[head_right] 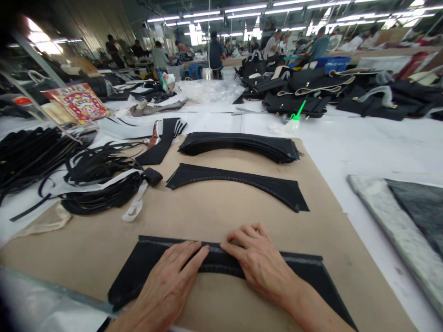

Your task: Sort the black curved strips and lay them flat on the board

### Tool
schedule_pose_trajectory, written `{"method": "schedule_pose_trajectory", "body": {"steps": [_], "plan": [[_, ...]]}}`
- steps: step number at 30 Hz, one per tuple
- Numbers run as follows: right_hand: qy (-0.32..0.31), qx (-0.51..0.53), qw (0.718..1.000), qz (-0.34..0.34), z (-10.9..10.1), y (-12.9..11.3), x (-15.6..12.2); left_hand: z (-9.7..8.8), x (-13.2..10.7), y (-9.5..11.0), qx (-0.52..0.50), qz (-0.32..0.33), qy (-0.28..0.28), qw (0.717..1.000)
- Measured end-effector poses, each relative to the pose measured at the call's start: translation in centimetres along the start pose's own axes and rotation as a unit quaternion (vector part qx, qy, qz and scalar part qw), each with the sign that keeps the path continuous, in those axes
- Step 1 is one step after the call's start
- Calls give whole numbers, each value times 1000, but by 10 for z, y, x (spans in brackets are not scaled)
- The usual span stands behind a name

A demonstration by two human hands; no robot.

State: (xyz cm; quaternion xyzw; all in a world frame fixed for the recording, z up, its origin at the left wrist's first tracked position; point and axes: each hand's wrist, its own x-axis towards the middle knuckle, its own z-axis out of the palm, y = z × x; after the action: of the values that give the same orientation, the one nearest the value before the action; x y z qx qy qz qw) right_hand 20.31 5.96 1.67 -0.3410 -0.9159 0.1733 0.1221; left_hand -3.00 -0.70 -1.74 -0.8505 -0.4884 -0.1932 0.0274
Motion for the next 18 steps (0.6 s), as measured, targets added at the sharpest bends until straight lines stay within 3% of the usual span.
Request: {"method": "schedule_pose_trajectory", "body": {"steps": [5,12,18], "plan": [[21,-44,999,2,-1,4,-20,0,2,4,25,15,9,1000],[48,-98,994,-19,18,-2,-29,5,3,6,53,27,33,998],[107,-165,980,-14,24,13,-50,-3,1,6,24,-12,18,999]]}}
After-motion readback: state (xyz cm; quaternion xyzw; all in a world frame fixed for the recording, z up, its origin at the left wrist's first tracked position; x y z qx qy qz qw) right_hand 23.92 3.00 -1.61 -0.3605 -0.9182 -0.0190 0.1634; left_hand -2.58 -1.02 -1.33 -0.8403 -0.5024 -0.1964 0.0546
